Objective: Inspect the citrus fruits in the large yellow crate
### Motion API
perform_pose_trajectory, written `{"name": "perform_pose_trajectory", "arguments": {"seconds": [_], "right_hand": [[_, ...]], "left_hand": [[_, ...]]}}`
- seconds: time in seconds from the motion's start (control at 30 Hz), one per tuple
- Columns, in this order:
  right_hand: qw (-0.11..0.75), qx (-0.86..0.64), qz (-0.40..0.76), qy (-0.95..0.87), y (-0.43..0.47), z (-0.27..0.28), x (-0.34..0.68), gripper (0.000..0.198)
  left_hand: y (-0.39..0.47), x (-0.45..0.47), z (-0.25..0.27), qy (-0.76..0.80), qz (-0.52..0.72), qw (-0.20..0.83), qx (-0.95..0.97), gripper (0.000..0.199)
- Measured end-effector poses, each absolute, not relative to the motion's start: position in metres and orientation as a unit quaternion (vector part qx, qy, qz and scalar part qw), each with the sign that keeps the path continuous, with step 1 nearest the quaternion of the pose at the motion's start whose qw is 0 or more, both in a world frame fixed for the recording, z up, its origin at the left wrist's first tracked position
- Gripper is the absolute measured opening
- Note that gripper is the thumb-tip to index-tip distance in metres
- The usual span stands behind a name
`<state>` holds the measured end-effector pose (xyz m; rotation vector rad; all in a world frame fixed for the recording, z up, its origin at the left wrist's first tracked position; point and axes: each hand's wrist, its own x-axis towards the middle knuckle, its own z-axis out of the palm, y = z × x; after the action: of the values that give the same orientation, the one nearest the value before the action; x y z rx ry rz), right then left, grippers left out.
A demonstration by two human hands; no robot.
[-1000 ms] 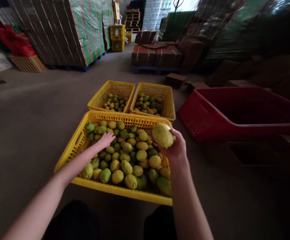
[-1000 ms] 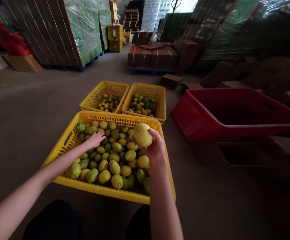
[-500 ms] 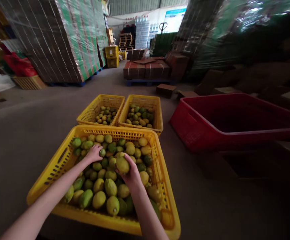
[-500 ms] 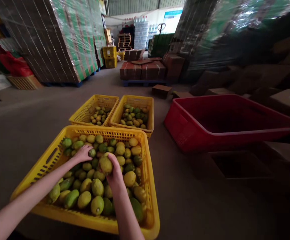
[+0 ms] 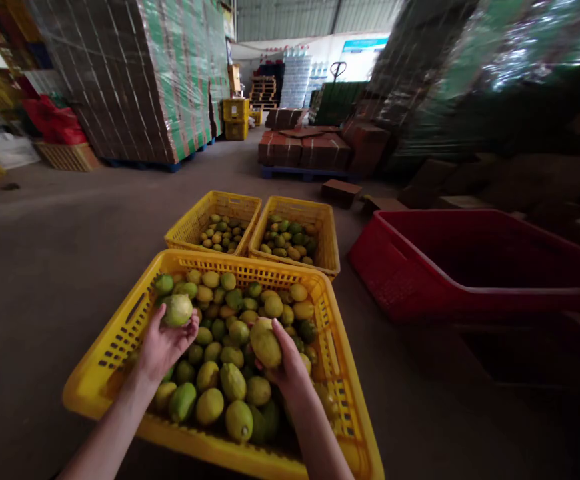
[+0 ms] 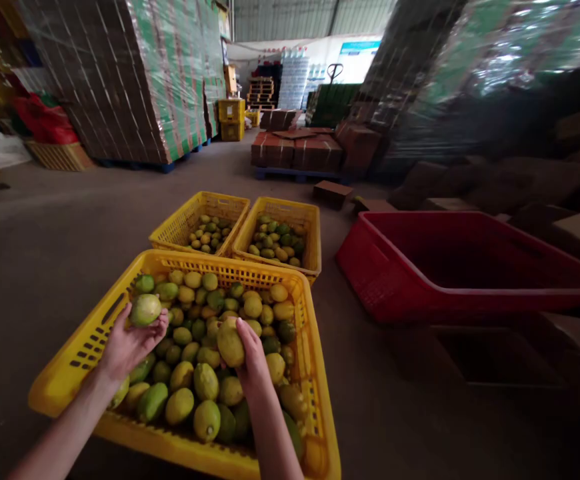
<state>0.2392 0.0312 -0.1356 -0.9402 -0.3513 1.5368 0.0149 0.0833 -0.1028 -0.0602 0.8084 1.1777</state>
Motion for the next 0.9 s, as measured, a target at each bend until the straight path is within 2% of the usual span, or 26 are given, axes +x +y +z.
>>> {"name": "perform_pose_trajectory", "arguments": {"seconds": [0.1, 0.2, 0.37, 0.5, 0.57, 0.67, 0.77, 0.9], "right_hand": [[0.601, -0.447, 0.653, -0.119, 0.030, -0.124, 0.229, 0.046], [0.617, -0.426, 0.659, -0.065, 0.030, -0.110, 0.214, 0.043], [0.618, -0.387, 0.680, -0.075, 0.028, -0.088, 0.191, 0.045], [0.607, -0.374, 0.681, -0.166, 0.025, -0.086, 0.183, 0.066], [0.588, -0.365, 0.691, -0.207, 0.023, -0.088, 0.182, 0.078], [0.567, -0.387, 0.686, -0.242, 0.022, -0.090, 0.181, 0.085], [0.538, -0.413, 0.680, -0.278, 0.023, -0.092, 0.181, 0.082], [0.528, -0.471, 0.633, -0.314, 0.028, -0.102, 0.179, 0.055]], "left_hand": [[0.076, 0.013, -0.094, 0.384, 0.514, 0.765, -0.052, 0.040], [0.073, 0.017, -0.093, 0.395, 0.506, 0.765, -0.046, 0.035], [0.068, 0.030, -0.100, 0.442, 0.507, 0.730, 0.123, 0.034], [0.061, 0.036, -0.102, 0.449, 0.549, 0.649, 0.276, 0.041], [0.058, 0.036, -0.104, 0.463, 0.548, 0.624, 0.308, 0.038], [0.057, 0.034, -0.112, 0.487, 0.542, 0.605, 0.320, 0.039], [0.061, 0.031, -0.117, 0.494, 0.553, 0.591, 0.317, 0.040], [0.067, 0.029, -0.115, 0.478, 0.550, 0.627, 0.277, 0.043]]}}
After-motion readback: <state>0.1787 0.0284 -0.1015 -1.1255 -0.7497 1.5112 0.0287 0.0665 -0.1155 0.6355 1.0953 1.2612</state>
